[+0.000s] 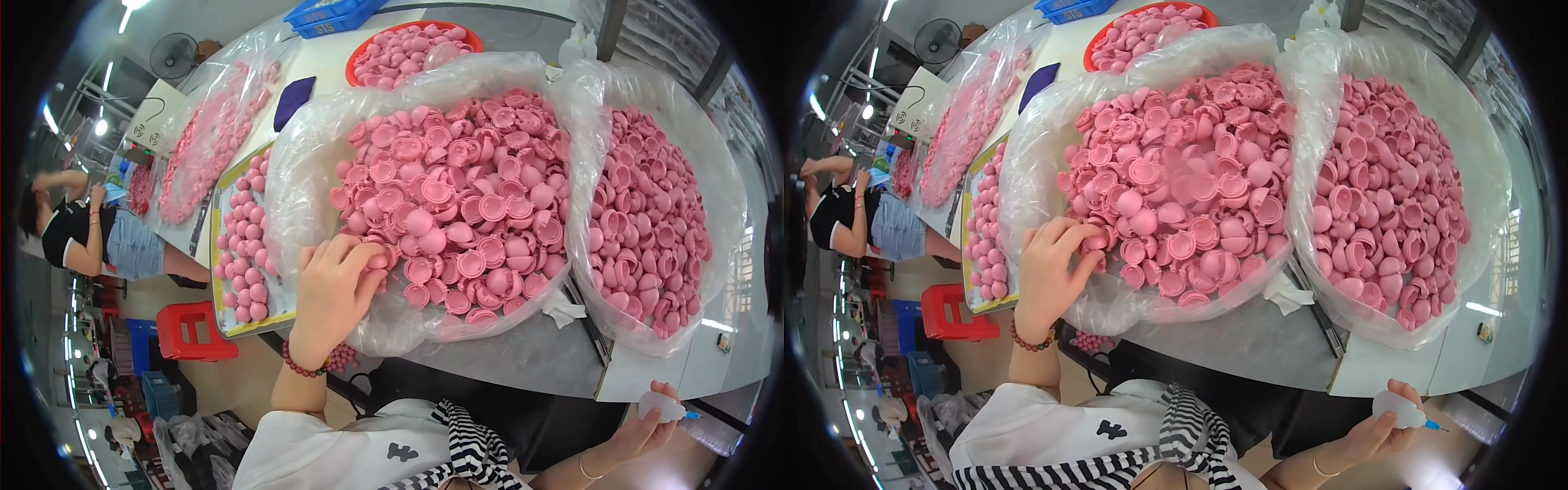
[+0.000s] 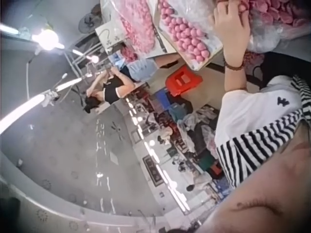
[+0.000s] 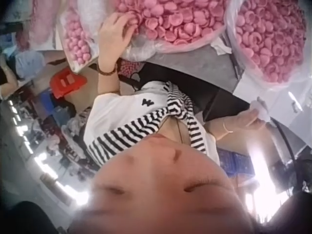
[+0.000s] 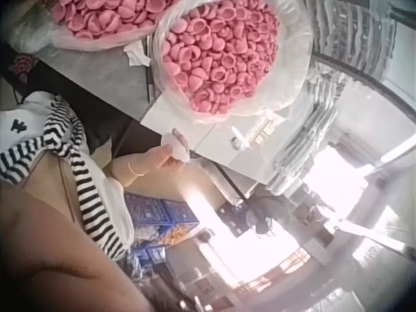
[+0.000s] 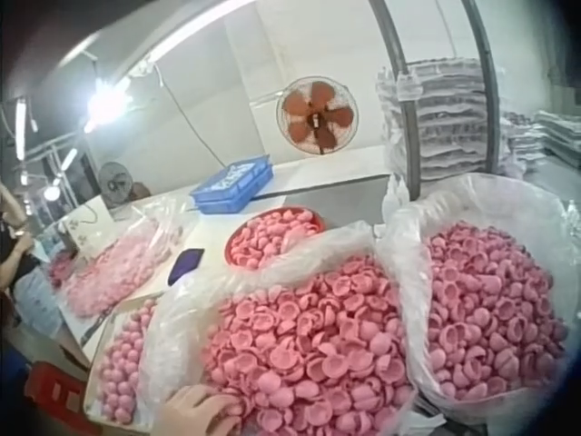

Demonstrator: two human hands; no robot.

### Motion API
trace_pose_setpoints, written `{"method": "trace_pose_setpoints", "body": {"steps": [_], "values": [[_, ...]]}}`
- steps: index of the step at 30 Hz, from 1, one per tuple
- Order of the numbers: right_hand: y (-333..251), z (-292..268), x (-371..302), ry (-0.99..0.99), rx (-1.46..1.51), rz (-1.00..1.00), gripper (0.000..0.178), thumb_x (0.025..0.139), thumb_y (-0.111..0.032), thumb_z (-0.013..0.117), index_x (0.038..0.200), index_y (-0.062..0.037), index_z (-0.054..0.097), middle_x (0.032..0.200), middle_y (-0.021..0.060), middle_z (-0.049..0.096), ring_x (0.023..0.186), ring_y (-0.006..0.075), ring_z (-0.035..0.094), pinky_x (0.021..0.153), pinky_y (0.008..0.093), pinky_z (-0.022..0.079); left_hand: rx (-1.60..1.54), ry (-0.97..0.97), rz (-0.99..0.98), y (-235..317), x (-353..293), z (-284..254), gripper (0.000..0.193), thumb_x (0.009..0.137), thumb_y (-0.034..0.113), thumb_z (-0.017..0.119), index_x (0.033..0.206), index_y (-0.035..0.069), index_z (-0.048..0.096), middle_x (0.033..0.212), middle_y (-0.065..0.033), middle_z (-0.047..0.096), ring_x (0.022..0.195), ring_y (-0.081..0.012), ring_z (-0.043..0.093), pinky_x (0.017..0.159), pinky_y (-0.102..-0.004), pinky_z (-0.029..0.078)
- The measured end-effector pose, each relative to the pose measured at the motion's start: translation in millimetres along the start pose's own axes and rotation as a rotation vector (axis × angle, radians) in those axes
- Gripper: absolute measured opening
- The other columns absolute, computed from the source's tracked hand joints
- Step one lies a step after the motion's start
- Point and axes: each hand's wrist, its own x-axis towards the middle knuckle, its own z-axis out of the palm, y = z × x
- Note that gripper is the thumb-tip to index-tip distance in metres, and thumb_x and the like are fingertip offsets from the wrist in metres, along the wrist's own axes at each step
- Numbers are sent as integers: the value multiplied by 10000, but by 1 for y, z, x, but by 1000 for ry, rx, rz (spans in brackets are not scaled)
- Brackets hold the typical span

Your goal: Gluing together small pink plastic toy components in a factory setting.

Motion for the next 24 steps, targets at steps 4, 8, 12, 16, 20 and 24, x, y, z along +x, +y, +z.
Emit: {"method": "trace_pose_setpoints", "body": {"steps": [4,8,12,16,20,24], "values": [[3,-12,-9,5,-37,56,387,833,-227,530,1057,89,510,1013,169,550,931,241,535,856,373,386,135,-74,-20,6,1,-3,368,697,206,664,1031,102,549,852,-30,569,842,-216,526,752,-334,350],[3,-8,-10,15,-5,81,384,833,-232,532,1045,87,515,990,171,553,920,236,536,851,368,386,90,-99,49,3,3,-2,340,669,195,678,981,105,578,845,-35,590,795,-206,526,764,-331,342],[-5,6,-6,81,-11,78,400,785,-245,555,1008,87,534,902,165,585,822,227,557,771,339,425,-24,-39,5,4,5,-1,282,674,120,651,951,100,599,819,-38,596,762,-208,532,745,-329,357],[-5,2,-9,-8,27,72,382,831,-247,536,1024,83,524,967,167,562,891,228,539,823,356,401,-128,50,-60,5,6,-2,319,731,61,586,1049,77,584,863,-82,595,834,-259,553,758,-351,398],[-7,5,-10,-46,-15,77,375,828,-248,530,1014,78,527,948,160,566,883,221,535,813,343,406,-70,139,12,6,11,1,367,757,33,537,1122,54,559,933,-126,597,880,-291,559,791,-357,422],[-9,-2,-14,-35,-8,87,406,834,-271,528,1044,76,517,940,157,565,862,222,531,794,330,404,-260,272,36,13,8,-3,294,755,12,497,1027,-8,607,992,-171,607,821,-248,598,701,-299,465]]}}
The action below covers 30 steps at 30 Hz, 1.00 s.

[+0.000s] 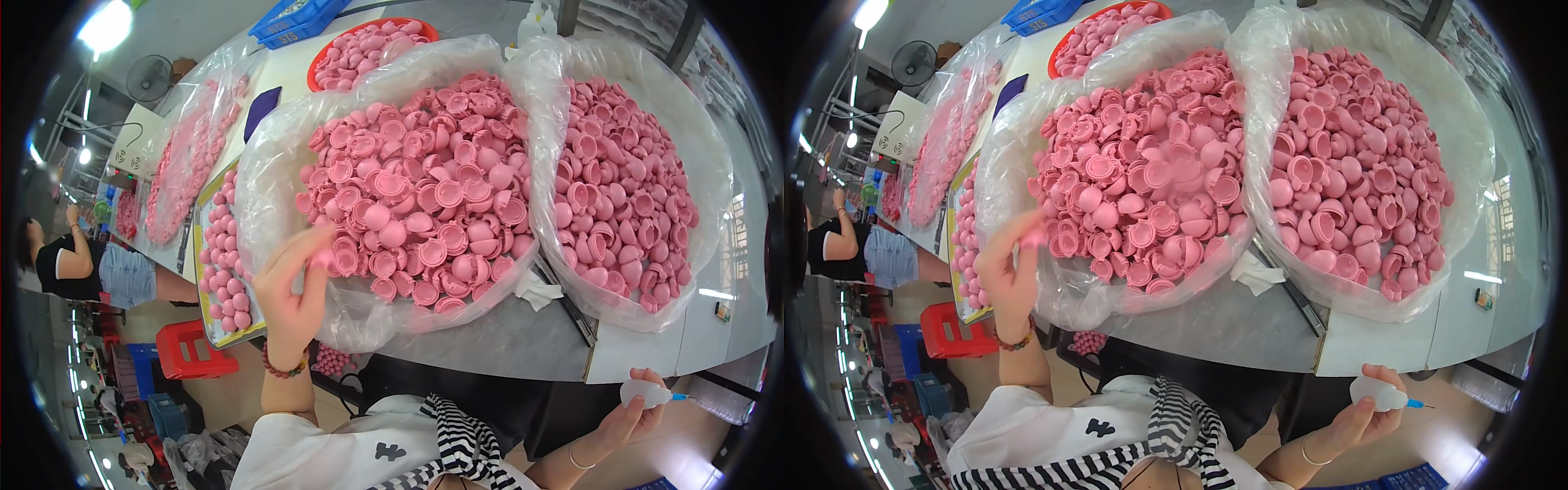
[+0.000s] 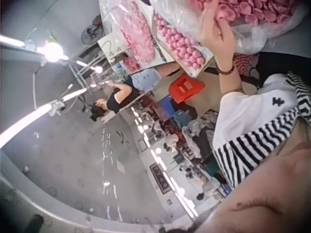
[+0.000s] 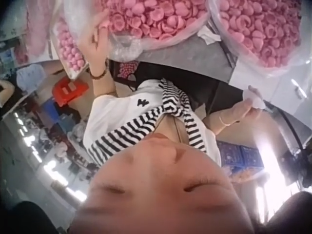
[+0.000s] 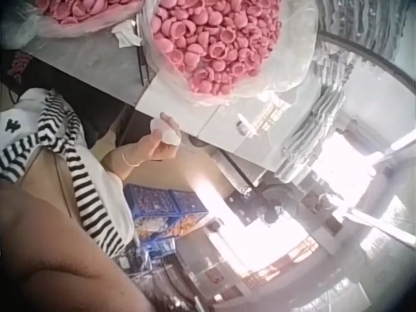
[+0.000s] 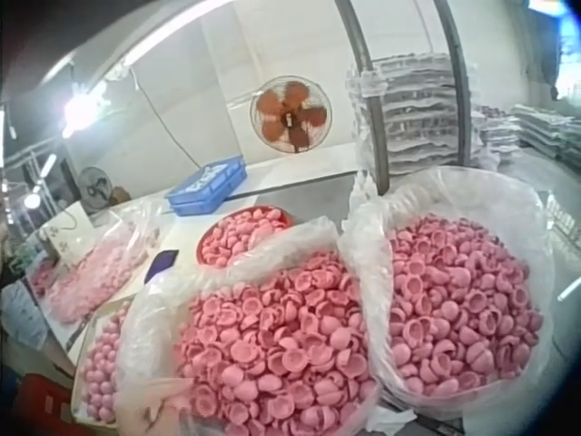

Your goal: Gluing together small pink plastic toy components in a factory setting.

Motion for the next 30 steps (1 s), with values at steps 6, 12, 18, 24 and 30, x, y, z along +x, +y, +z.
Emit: {"method": "trace_pose_setpoints", "body": {"steps": [6,12,18,24,30], "values": [[-28,50,-3,-50,205,88,641,812,-490,544,1131,59,451,684,107,564,551,141,493,610,257,380,-1452,-614,-265,62,-18,28,171,786,149,570,650,45,575,670,-122,623,518,-143,528,454,-243,380],[-53,84,4,-97,610,259,551,748,-367,663,1057,-6,384,575,50,475,483,107,405,434,209,274,-1601,-1096,-246,113,-32,86,361,831,-67,391,1164,-8,515,992,-74,537,780,-129,530,704,-254,430],[-32,76,1,86,737,79,367,710,-269,683,973,-63,534,610,-35,320,668,127,285,495,230,239,-1926,-1097,-934,122,-36,89,419,884,130,503,1230,-59,364,1215,-223,468,1001,-280,568,859,-351,470],[-38,73,10,-5,383,-303,535,785,-494,584,891,30,552,606,14,403,527,118,343,406,223,223,-1849,-976,-518,115,-45,99,481,813,-37,545,1260,-16,369,1275,-175,439,1142,-189,461,964,-328,363],[-41,71,8,-128,186,-406,593,826,-533,502,851,57,564,590,40,486,461,126,440,367,229,293,-1728,-817,-319,115,-49,103,478,760,-112,574,1209,-58,421,1255,-225,438,1153,-246,462,958,-350,390]]}}
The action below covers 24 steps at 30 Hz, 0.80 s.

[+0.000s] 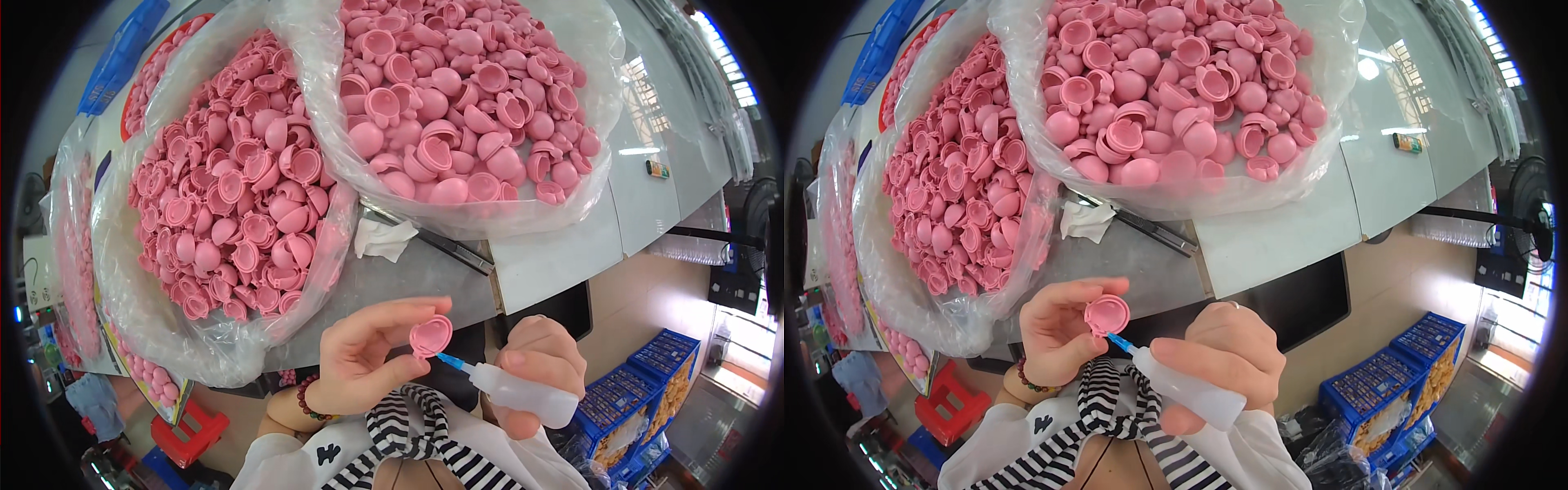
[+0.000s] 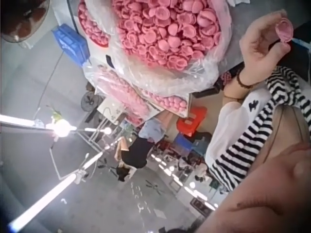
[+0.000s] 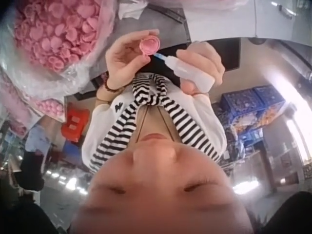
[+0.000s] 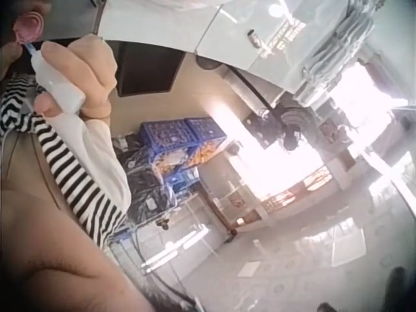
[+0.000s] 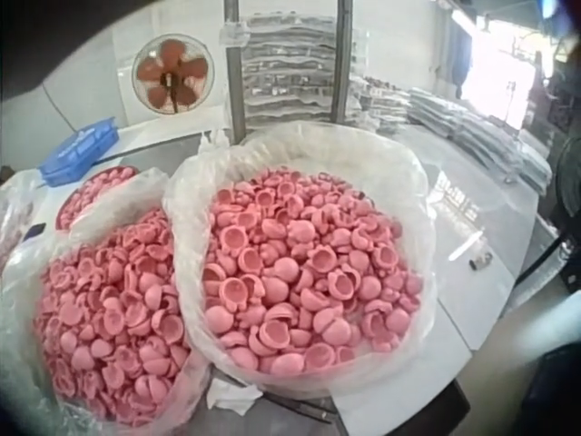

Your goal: Gluing together small pink plastic toy components in a factory setting.

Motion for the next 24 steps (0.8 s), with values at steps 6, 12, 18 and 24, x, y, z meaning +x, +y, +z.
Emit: {"method": "trace_pose_setpoints", "body": {"steps": [6,12,18,24], "values": [[-3,3,-2,102,6,97,559,756,-535,596,809,19,648,569,12,489,449,119,466,389,231,329,-1,24,-9,0,0,2,449,747,-118,588,1173,-72,456,1212,-235,475,1122,-262,491,942,-358,411],[0,3,0,89,-8,24,607,838,-539,473,857,61,567,579,50,487,453,119,412,371,225,273,8,27,-4,1,1,2,449,730,-130,595,1158,-77,472,1204,-229,483,1122,-271,493,937,-366,420],[1,5,1,44,-34,15,614,837,-546,468,860,60,567,567,42,464,461,123,399,370,225,256,24,51,-5,2,1,2,444,711,-139,606,1136,-82,494,1181,-221,499,1106,-278,505,932,-373,429],[3,7,3,118,-88,-6,615,846,-539,456,838,65,569,548,45,462,435,117,377,353,235,235,56,87,-15,5,0,5,428,697,-131,628,1107,-79,521,1160,-220,512,1075,-278,526,921,-370,438]]}}
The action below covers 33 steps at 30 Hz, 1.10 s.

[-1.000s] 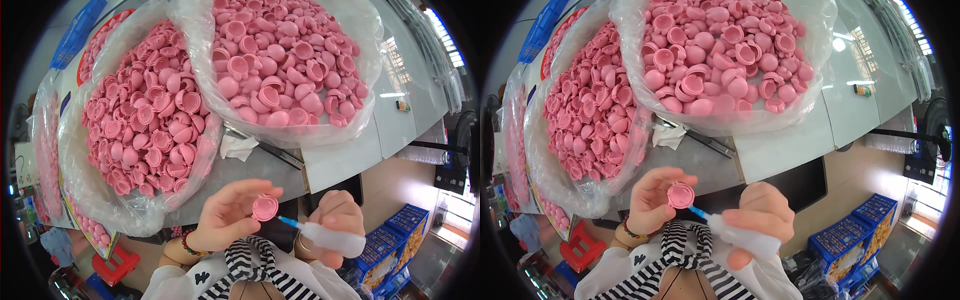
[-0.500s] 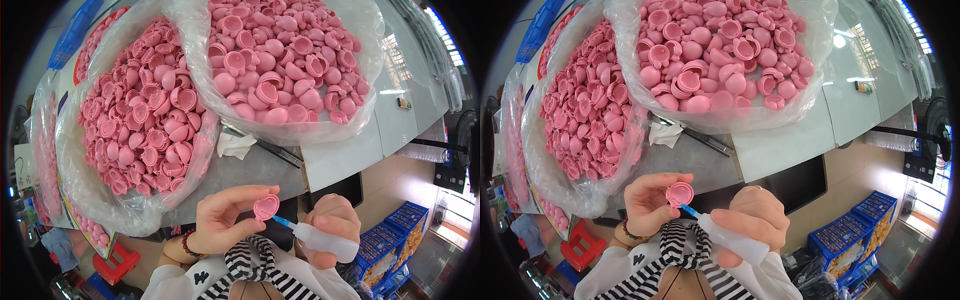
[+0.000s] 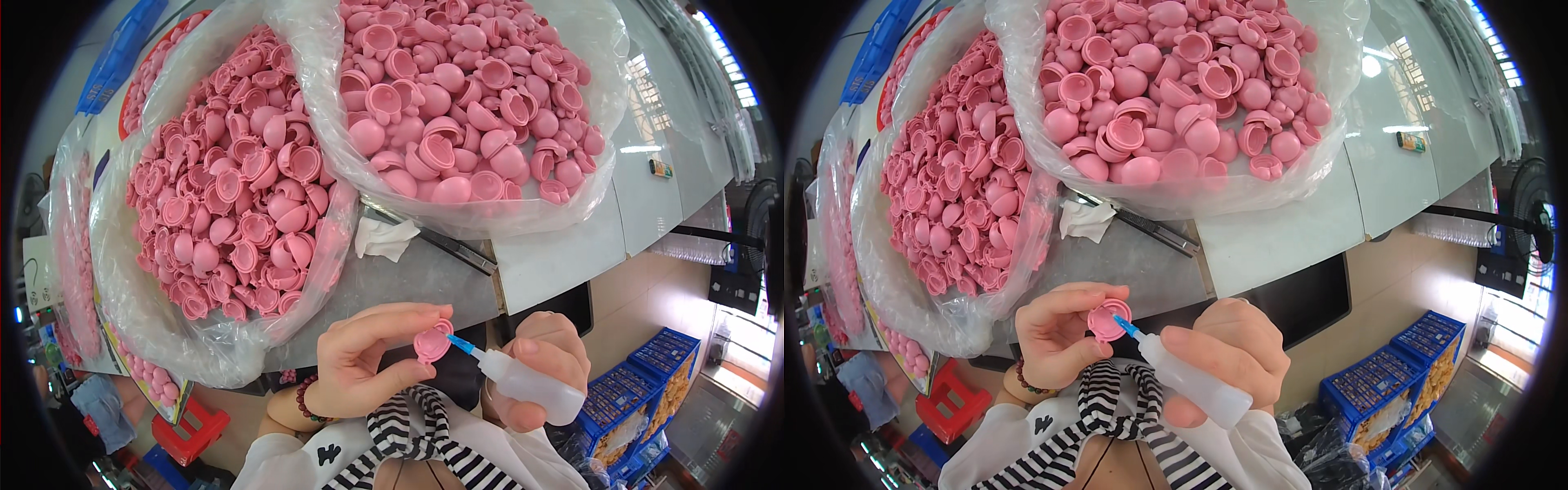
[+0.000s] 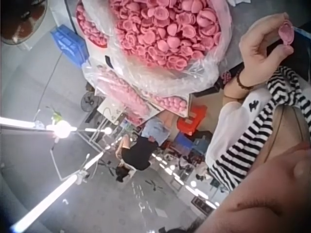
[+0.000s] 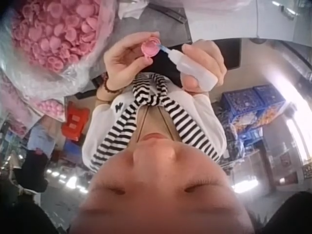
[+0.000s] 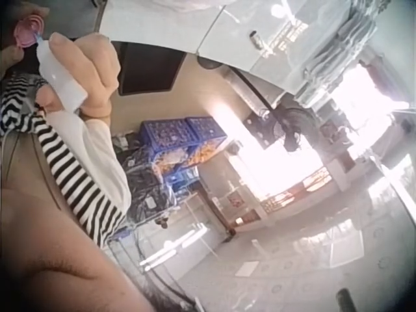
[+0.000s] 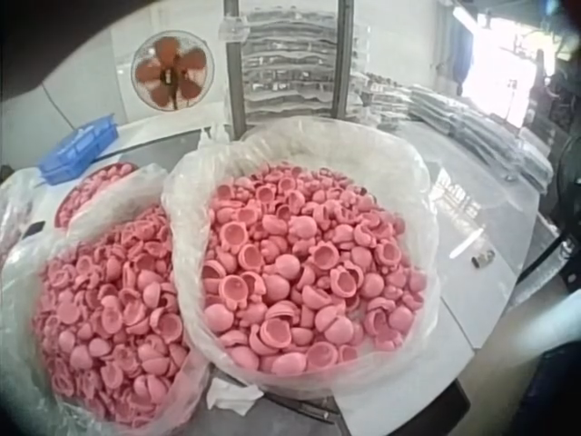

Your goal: Gluing together small pink plastic toy components in a factory setting.

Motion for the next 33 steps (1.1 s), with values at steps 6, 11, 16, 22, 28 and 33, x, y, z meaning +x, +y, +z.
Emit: {"method": "trace_pose_setpoints", "body": {"steps": [6,11,16,22,28,33], "values": [[-3,-5,0,-27,-50,72,530,809,-480,545,779,44,612,529,22,491,433,124,441,374,232,300,152,58,90,-2,-1,-3,402,689,-125,643,1074,-71,541,1152,-226,522,1073,-267,529,906,-352,445],[3,-17,-6,22,179,59,480,788,-450,612,870,23,595,681,81,559,520,169,490,412,260,362,67,32,79,-1,0,-5,419,711,-113,636,1109,-65,513,1181,-238,502,1072,-260,530,912,-345,430],[44,-65,16,427,-605,187,361,818,-190,593,1056,61,491,860,105,543,707,143,493,549,243,402,-356,40,-276,6,4,0,467,773,121,669,1151,-22,433,1130,-275,524,901,-242,612,829,-339,471],[92,-128,38,253,-523,605,496,746,-84,680,1152,50,429,1062,81,532,783,113,525,626,219,419,-609,-59,-400,5,1,-6,447,827,137,600,1200,-15,407,1134,-272,522,843,-252,628,785,-349,482],[75,-98,41,353,-718,177,457,718,-60,693,1112,-7,469,1042,69,543,878,151,518,675,260,423,-583,-80,-366,7,-2,-11,406,779,92,650,1129,-6,469,1114,-273,522,801,-246,634,686,-314,527],[55,-19,70,-334,-707,66,396,625,-19,699,999,-13,568,862,95,584,785,226,536,708,322,431,-554,-44,-335,12,-4,-13,439,704,21,701,1089,-1,494,1096,-280,505,874,-242,615,735,-324,541]]}}
